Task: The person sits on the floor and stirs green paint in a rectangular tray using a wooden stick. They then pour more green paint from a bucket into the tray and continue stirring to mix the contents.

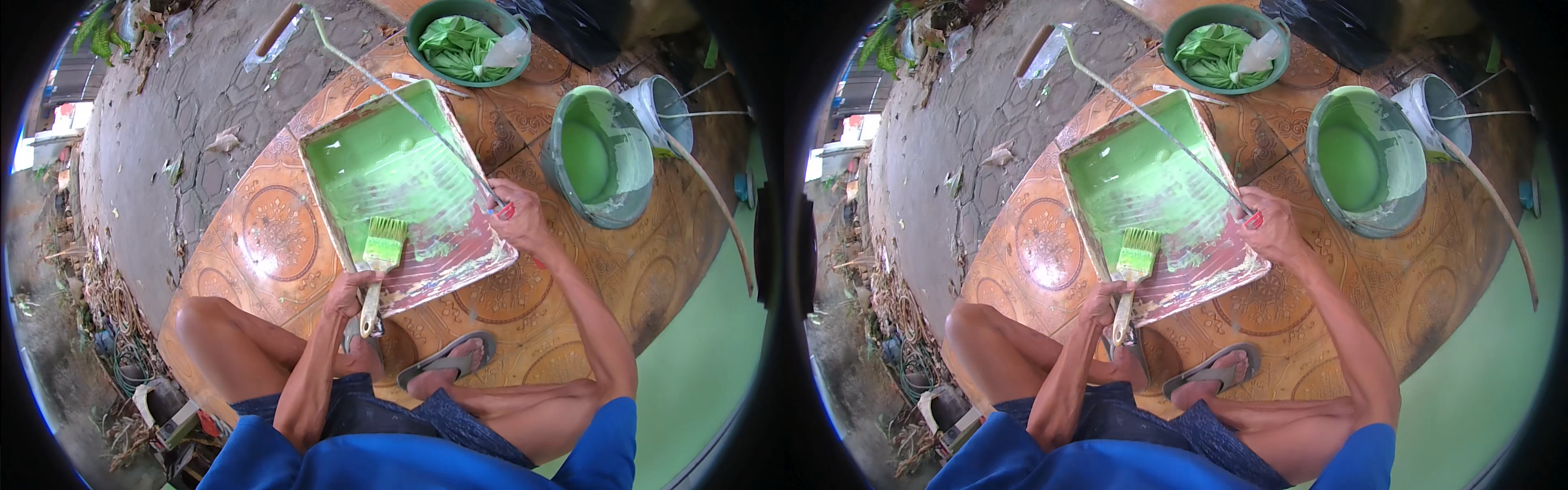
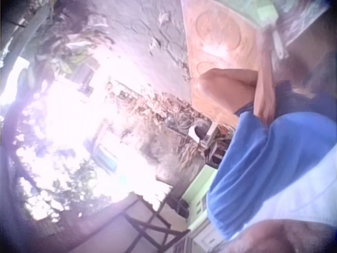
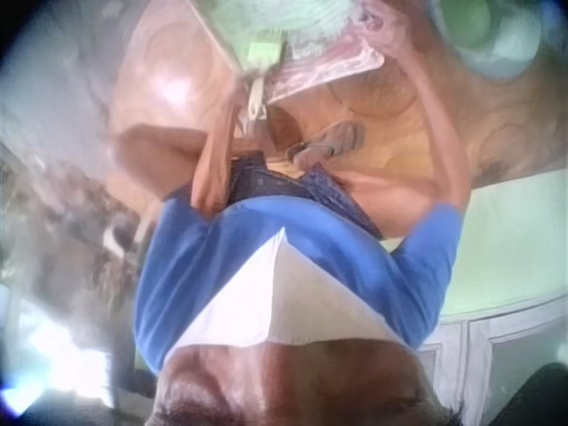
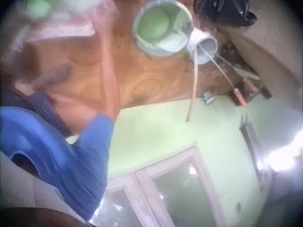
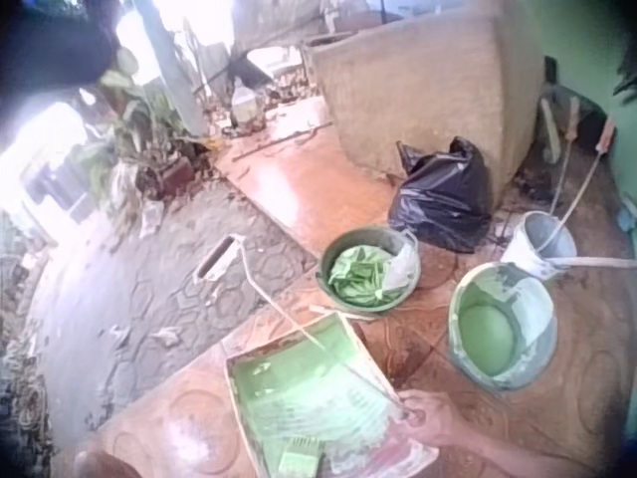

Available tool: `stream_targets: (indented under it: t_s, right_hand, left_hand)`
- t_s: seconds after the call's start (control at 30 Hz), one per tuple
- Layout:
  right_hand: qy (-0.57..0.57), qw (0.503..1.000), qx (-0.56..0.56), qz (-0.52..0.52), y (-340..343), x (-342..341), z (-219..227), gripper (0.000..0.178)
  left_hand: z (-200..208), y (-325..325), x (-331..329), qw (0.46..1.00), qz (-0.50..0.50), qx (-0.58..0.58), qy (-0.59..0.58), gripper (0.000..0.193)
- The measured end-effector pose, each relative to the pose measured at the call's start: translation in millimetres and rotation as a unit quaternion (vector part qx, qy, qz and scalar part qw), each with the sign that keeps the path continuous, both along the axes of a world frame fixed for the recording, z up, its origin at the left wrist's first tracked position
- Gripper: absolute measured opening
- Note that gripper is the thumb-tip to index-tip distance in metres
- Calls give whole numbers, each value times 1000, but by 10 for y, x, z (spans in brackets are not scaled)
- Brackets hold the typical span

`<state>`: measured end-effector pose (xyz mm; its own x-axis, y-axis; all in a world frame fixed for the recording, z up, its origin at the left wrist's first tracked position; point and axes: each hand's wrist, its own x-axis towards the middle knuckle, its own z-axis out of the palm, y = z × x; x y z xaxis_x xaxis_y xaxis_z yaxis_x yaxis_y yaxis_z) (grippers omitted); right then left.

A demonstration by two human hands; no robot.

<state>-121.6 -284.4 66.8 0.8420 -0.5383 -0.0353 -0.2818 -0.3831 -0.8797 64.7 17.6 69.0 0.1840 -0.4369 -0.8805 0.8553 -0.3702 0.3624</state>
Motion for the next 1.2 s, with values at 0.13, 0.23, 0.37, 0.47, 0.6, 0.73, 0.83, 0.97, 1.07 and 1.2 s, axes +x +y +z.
stream_targets:
  t_s: [0.13, 0.23, 0.37, 0.47, 0.6, 0.73, 0.83, 0.97, 1.07, 1.2]
  right_hand:
    - [9, 999, 38, -15, -8, -31, 448, 14]
    - [1, 999, 32, -32, -13, -114, 853, 15]
    - [40, 992, 96, -73, 59, -268, 1597, 18]
    - [10, 995, 16, -99, 202, -501, 2116, 24]
    - [-9, 985, 63, -161, 276, -768, 2977, 29]
    - [-18, 971, 85, -223, 596, -1001, 4156, 27]
    - [-43, 962, 86, -257, 904, -1183, 4940, 22]
    - [-46, 947, 48, -315, 1346, -1264, 5954, 22]
    - [-40, 928, 38, -368, 1785, -1598, 6150, 30]
    - [-24, 894, 39, -445, 2373, -1313, 6841, 37]
  left_hand:
    - [455, -41, 0, 1000, 16, 13, -13, 26]
    - [784, -77, 44, 999, -17, 24, -31, 26]
    - [1318, -53, 58, 999, -31, 12, -39, 25]
    - [1909, -140, 78, 997, -65, 2, -46, 26]
    - [2728, -324, 62, 991, -120, 13, -52, 30]
    - [3827, -299, 104, 981, -186, -24, -47, 28]
    - [4680, -232, 88, 972, -227, -8, -54, 26]
    - [5613, -167, 224, 957, -286, -34, -41, 28]
    - [5847, -248, 63, 929, -349, -108, -53, 31]
    - [6433, -259, 475, 891, -444, -87, -40, 35]
